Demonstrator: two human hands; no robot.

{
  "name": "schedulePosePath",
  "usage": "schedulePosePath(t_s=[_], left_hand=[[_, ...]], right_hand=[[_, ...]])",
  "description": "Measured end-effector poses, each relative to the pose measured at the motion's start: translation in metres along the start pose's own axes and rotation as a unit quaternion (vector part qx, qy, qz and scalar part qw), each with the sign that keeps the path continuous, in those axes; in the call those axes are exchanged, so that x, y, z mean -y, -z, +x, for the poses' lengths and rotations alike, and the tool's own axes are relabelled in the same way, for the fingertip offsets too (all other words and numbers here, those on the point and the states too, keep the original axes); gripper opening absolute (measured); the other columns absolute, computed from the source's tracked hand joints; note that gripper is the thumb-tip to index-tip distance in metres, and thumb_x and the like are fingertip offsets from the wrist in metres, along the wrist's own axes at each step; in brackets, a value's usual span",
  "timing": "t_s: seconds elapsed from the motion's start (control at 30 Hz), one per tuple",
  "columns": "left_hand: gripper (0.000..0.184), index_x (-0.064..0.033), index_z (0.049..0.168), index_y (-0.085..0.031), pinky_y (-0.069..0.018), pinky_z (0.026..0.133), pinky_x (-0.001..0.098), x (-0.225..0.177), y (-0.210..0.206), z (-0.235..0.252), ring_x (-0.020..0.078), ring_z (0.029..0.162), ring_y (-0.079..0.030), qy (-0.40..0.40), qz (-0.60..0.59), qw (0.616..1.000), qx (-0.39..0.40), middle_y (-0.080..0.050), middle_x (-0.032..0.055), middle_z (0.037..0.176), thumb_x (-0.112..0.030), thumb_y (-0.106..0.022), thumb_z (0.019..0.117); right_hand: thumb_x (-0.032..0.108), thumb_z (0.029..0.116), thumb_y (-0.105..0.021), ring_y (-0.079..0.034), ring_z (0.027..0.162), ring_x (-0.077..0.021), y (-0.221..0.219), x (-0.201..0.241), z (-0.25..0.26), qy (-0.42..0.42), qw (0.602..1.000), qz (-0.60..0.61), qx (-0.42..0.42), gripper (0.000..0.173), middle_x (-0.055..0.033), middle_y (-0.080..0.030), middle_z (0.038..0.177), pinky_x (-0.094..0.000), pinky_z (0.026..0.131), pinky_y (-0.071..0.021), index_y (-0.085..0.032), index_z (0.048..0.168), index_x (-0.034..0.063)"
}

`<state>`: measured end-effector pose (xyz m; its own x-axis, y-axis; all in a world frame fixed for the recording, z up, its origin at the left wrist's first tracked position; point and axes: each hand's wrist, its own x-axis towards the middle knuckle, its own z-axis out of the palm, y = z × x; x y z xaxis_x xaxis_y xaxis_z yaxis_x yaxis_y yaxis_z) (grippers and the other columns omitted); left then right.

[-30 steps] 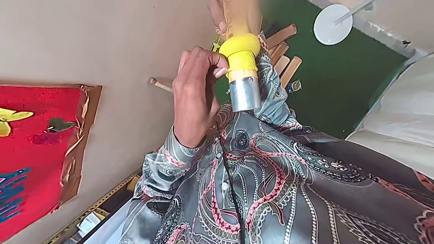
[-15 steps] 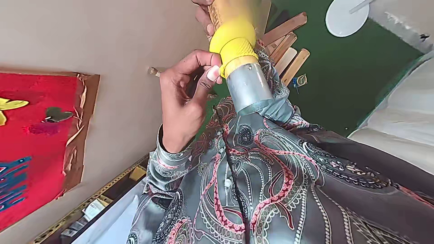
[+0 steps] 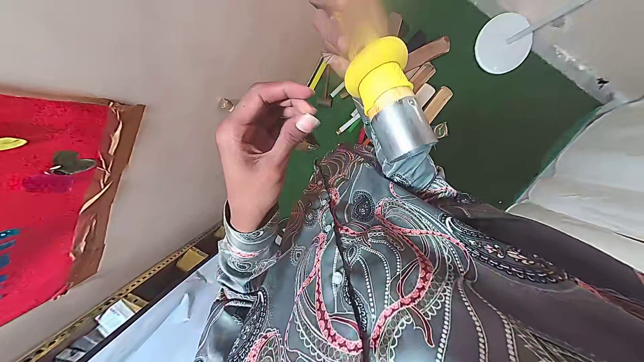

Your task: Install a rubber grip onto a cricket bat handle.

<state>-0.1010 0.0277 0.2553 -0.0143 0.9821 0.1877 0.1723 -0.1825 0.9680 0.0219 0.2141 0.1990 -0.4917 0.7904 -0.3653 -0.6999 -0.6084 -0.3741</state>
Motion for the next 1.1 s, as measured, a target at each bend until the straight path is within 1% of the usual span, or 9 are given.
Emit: schedulePosePath(t_s=[0.13,0.23,0.37,0.47,0.57,0.7,0.8,0.97,1.1], left_hand=[[0.041,-0.003,0.115,-0.059,-0.0608,0.075,0.027,0.006,-0.028,0.014,0.0126,0.092,-0.067,-0.02,-0.055,0.998,0.009,-0.064,0.0019,0.105,-0.016,-0.084,0.0847],[0.047,-0.0028,0.109,-0.056,-0.062,0.071,0.0278,0.025,-0.04,0.028,0.0126,0.088,-0.065,-0.021,-0.075,0.997,-0.007,-0.06,0.0032,0.102,-0.011,-0.09,0.0771],[0.044,-0.0046,0.105,-0.056,-0.0623,0.072,0.0274,0.035,-0.047,0.033,0.0116,0.09,-0.066,-0.045,-0.085,0.995,-0.014,-0.061,0.0027,0.104,-0.01,-0.089,0.0772],[0.039,0.0037,0.107,-0.06,-0.0637,0.071,0.0321,0.028,-0.051,0.028,0.0179,0.091,-0.068,-0.091,-0.008,0.994,-0.067,-0.063,0.0101,0.106,-0.011,-0.086,0.0824],[0.022,0.0064,0.106,-0.07,-0.0623,0.071,0.0309,0.028,-0.055,0.024,0.0194,0.093,-0.069,-0.174,0.137,0.969,-0.111,-0.066,0.0149,0.105,-0.009,-0.077,0.0922],[0.017,0.0015,0.108,-0.077,-0.0539,0.074,0.032,0.026,-0.067,0.012,0.0232,0.087,-0.067,-0.274,0.333,0.889,-0.157,-0.073,0.0185,0.097,-0.001,-0.072,0.0928],[0.017,0.0024,0.107,-0.077,-0.0537,0.068,0.029,0.017,-0.072,0.006,0.0237,0.082,-0.067,-0.259,0.414,0.855,-0.175,-0.072,0.017,0.093,-0.002,-0.073,0.0916],[0.02,0.0024,0.112,-0.074,-0.0507,0.07,0.0297,0.006,-0.048,-0.004,0.0228,0.085,-0.064,-0.174,0.442,0.873,-0.109,-0.068,0.0157,0.096,-0.004,-0.069,0.0941],[0.016,0.0016,0.108,-0.076,-0.055,0.07,0.027,0.013,-0.042,-0.013,0.0203,0.084,-0.067,-0.172,0.397,0.897,-0.095,-0.07,0.0151,0.094,-0.005,-0.072,0.0935]], right_hand=[[0.004,0.105,-0.038,-0.045,0.039,-0.0084,0.006,-0.016,-0.004,0.001,0.995,0.099,0.011,0.03,-0.0063,-0.048,0.054,-0.0176,0.037,-0.0411,-0.054,0.08,-0.0027],[0.032,0.1028,-0.045,-0.063,0.052,-0.0222,0.067,-0.061,0.037,-0.079,0.925,0.238,0.285,0.04,-0.0142,-0.062,0.063,-0.037,0.048,-0.0549,-0.06,0.084,0.0003],[0.042,0.102,-0.045,-0.058,0.05,-0.0081,0.064,-0.078,0.041,-0.135,0.892,0.268,0.337,0.047,-0.0057,-0.061,0.062,-0.022,0.047,-0.049,-0.062,0.082,0.0035],[0.033,0.1005,-0.05,-0.067,0.05,-0.0111,0.055,-0.065,0.05,-0.219,0.838,0.235,0.44,0.038,-0.0062,-0.069,0.066,-0.0267,0.046,-0.057,-0.068,0.088,0.0029],[0.011,0.1006,-0.048,-0.048,0.037,-0.0032,0.023,-0.034,0.008,-0.224,0.911,0.249,0.241,0.022,-0.0013,-0.051,0.053,-0.016,0.037,-0.0442,-0.059,0.085,-0.001],[0.02,0.1018,-0.048,-0.045,0.036,-0.0001,0.016,-0.036,-0.002,-0.213,0.878,0.412,0.123,0.028,-0.0007,-0.053,0.056,-0.0108,0.035,-0.0388,-0.057,0.085,-0.0006],[0.004,0.1061,-0.035,-0.029,0.035,0.0021,-0.004,-0.022,-0.016,-0.087,0.97,0.224,-0.045,0.031,0.0036,-0.039,0.051,-0.0099,0.034,-0.0272,-0.047,0.077,0.0067],[0.005,0.1003,-0.038,-0.066,0.06,-0.0146,0.08,-0.029,0.047,0.098,0.979,0.038,0.173,0.033,-0.0102,-0.067,0.069,-0.03,0.059,-0.058,-0.064,0.082,-0.0031],[-0.003,0.1021,-0.044,-0.051,0.042,-0.0128,0.042,-0.018,0.029,0.096,0.994,-0.034,-0.045,0.024,-0.012,-0.054,0.058,-0.0229,0.038,-0.0469,-0.054,0.081,-0.0076]])
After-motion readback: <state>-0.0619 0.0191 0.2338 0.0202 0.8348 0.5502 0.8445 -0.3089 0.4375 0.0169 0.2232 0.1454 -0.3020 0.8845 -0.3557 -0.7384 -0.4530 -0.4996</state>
